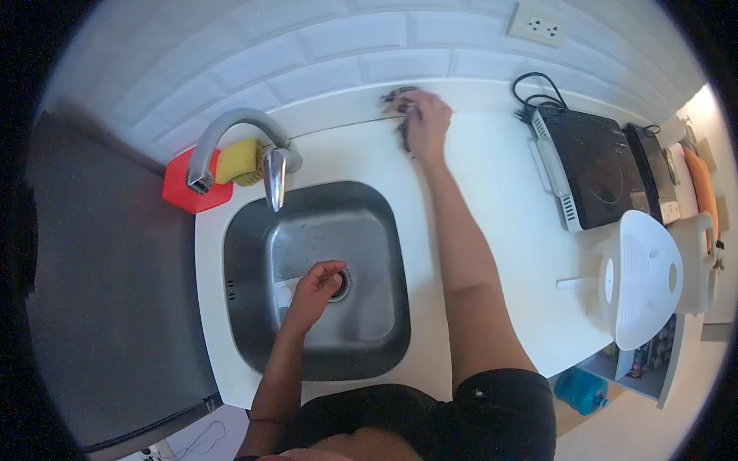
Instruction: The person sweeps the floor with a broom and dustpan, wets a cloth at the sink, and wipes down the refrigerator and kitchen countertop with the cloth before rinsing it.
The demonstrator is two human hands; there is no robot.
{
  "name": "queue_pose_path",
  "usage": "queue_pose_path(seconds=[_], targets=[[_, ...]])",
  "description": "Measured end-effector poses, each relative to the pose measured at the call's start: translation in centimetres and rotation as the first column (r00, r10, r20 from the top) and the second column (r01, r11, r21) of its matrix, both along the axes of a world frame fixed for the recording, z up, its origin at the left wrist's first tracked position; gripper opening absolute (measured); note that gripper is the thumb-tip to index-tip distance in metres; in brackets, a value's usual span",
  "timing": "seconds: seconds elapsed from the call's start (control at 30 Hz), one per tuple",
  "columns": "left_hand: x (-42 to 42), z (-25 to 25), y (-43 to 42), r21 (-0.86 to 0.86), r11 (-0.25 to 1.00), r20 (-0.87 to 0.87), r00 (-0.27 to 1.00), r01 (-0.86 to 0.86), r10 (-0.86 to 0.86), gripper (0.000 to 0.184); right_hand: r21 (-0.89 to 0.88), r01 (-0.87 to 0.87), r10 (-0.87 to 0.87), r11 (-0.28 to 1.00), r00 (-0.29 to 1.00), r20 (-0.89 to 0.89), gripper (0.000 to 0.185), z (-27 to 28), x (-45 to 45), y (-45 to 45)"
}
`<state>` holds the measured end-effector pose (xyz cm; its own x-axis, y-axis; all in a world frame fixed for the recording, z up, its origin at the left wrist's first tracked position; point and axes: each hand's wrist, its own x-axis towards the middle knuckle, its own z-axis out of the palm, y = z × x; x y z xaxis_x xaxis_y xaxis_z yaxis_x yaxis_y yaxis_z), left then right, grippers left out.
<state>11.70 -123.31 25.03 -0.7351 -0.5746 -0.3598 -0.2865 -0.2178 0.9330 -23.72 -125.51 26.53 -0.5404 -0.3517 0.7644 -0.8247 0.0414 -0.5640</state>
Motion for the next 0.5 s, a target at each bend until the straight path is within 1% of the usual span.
queue_pose_path(seconds=[0.03, 0.1, 0.13, 0.2, 0.23, 0.3, 0.37, 0.4, 0.43, 0.5], targets=[[0.4, -0.4, 0.0, -0.025, 1.000, 0.003, 1.000, 0.010, -0.010, 0.025, -0.016, 0.002, 0.000, 1.000, 0.995, 0.103, 0.030, -0.3, -0.7, -0.4], [1.1, -1.3, 0.4, -0.044, 0.999, 0.009, 1.000, 0.010, -0.010, 0.025, 0.024, -0.078, 0.077, 0.997, 0.997, 0.031, 0.029, -0.1, -0.7, -1.5], [1.4, -1.8, 0.6, -0.034, 0.999, -0.002, 1.000, -0.001, 0.001, 0.025, 0.026, -0.088, 0.087, 0.996, 0.996, 0.031, 0.029, -0.4, -0.3, -2.0], [1.7, -1.9, 1.0, -0.023, 1.000, -0.010, 1.000, -0.016, 0.016, 0.025, 0.283, -0.282, 0.320, 0.917, 0.942, -0.100, 0.026, -0.5, 1.6, -3.3], [1.7, -1.8, 1.2, -0.006, 1.000, -0.014, 1.000, -0.017, 0.017, 0.025, 0.352, -0.357, 0.389, 0.865, 0.921, -0.022, 0.026, -2.0, 2.2, -4.1], [2.2, -1.3, 1.0, 0.006, 1.000, -0.015, 1.000, -0.003, 0.003, 0.024, 0.299, -0.387, 0.395, 0.872, 0.918, 0.037, 0.027, -1.3, 2.7, -4.2], [2.6, -1.1, 0.7, -0.072, 0.997, -0.021, 1.000, 0.011, -0.013, 0.023, 0.101, -0.234, 0.243, 0.967, 0.966, -0.088, 0.028, 0.9, 2.0, -3.2], [2.7, -1.1, 0.5, -0.070, 0.998, -0.027, 1.000, 0.011, -0.013, 0.023, 0.053, -0.147, 0.154, 0.988, 0.977, -0.151, 0.029, 1.9, 1.5, -2.7], [3.0, -1.1, 0.3, -0.040, 0.999, -0.025, 1.000, -0.019, 0.018, 0.023, 0.058, -0.191, 0.195, 0.980, 0.977, -0.085, 0.029, 3.1, 0.7, -2.3], [3.4, -1.3, 0.2, -0.004, 0.999, -0.024, 0.998, -0.051, 0.051, 0.023, 0.063, -0.074, 0.084, 0.995, 0.980, -0.182, 0.028, 2.8, -0.2, -3.0]])
